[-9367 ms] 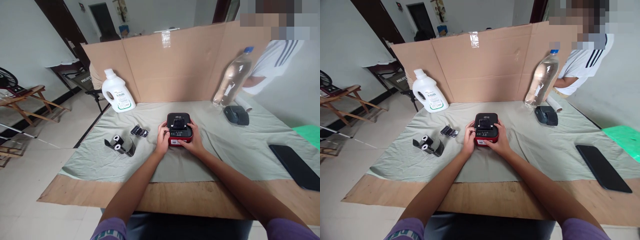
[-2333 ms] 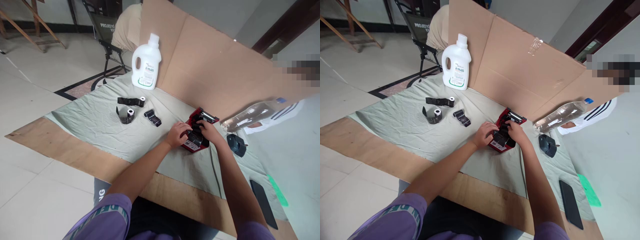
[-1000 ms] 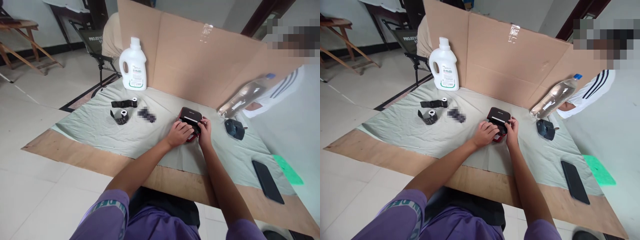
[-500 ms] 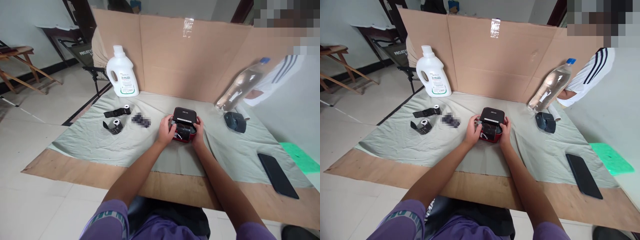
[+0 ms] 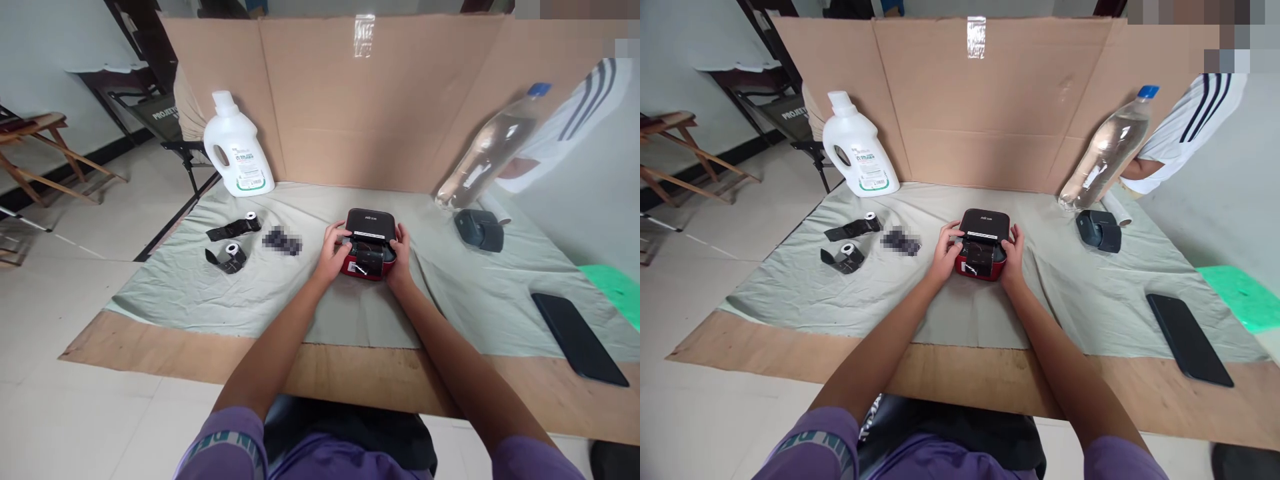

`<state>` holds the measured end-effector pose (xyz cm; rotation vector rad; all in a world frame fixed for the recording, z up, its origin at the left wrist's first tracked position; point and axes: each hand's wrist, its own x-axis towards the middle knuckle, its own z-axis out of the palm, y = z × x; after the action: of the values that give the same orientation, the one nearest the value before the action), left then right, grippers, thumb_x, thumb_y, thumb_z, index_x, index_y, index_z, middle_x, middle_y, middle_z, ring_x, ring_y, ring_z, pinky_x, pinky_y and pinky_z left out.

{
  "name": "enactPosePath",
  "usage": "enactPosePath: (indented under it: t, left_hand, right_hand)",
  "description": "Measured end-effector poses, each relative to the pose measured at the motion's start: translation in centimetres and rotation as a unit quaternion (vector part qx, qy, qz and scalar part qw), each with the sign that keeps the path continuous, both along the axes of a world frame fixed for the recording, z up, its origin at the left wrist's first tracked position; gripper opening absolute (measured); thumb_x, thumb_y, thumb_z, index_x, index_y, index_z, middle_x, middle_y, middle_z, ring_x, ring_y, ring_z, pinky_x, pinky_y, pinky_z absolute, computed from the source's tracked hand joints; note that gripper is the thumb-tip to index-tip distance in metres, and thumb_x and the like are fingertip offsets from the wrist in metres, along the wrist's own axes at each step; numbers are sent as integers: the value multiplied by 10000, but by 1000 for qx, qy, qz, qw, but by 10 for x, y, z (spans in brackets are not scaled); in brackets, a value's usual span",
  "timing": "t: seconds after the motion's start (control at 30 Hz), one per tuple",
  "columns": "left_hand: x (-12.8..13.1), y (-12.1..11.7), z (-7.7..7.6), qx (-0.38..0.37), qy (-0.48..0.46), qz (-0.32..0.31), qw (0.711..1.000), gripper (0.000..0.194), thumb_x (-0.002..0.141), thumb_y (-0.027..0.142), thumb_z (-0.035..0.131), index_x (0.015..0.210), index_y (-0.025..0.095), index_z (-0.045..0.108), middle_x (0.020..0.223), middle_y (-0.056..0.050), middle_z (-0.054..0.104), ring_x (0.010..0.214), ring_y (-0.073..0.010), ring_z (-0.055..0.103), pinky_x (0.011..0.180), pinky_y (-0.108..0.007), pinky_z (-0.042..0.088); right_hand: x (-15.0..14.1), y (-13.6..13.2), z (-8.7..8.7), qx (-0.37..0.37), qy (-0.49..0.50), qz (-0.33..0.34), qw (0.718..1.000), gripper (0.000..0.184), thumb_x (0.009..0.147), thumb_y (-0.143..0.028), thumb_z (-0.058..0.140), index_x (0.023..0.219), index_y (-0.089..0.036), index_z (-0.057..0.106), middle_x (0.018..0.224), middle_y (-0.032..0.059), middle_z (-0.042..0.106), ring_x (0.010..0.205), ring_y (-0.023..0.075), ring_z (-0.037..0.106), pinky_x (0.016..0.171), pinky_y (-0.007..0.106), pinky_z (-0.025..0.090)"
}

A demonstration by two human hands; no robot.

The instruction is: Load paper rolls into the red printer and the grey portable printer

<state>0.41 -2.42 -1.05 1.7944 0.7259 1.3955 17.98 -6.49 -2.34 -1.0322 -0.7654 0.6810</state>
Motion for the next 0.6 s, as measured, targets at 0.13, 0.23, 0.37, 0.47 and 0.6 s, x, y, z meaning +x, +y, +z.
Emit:
enactPosePath:
  t: [0.13,0.23,0.37,0.47,0.6]
  left_hand:
    - [-1,3,-1,0,-2,-15,1000,229,953,424,520,1072,233,560,1429,-119,501,1301,-257,518,964,-392,485]
    - [-1,5,-2,-5,-4,-18,1000,284,954,499,524,1064,241,566,1419,-112,498,1314,-260,507,976,-389,478]
    - [-2,15,-1,-60,-56,-49,995,326,973,530,481,962,235,619,1356,-83,536,1306,-256,518,998,-378,475]
    - [-1,18,0,-116,-86,-75,987,293,963,476,514,894,221,642,1296,-71,571,1263,-247,548,1008,-365,475]
    - [7,10,-4,-137,-121,-58,982,144,913,365,586,947,226,601,1295,-51,565,1253,-224,548,1048,-355,455]
  right_hand:
    - [-1,-2,0,11,18,17,1000,610,840,-529,565,1386,-289,439,1470,62,511,1358,241,508,1169,482,378]
    - [2,-2,0,-16,-1,17,1000,621,841,-567,547,1389,-296,437,1449,64,526,1338,258,524,1129,492,422]
    - [7,-1,1,-34,-15,11,999,583,808,-568,574,1313,-288,490,1402,60,559,1307,261,543,1096,476,453]
    - [7,-2,3,-32,4,2,999,548,775,-548,617,1240,-275,515,1365,61,580,1263,251,572,1086,461,464]
    - [4,-4,4,-24,-10,9,1000,546,803,-564,608,1248,-261,517,1347,73,585,1247,244,576,1080,452,468]
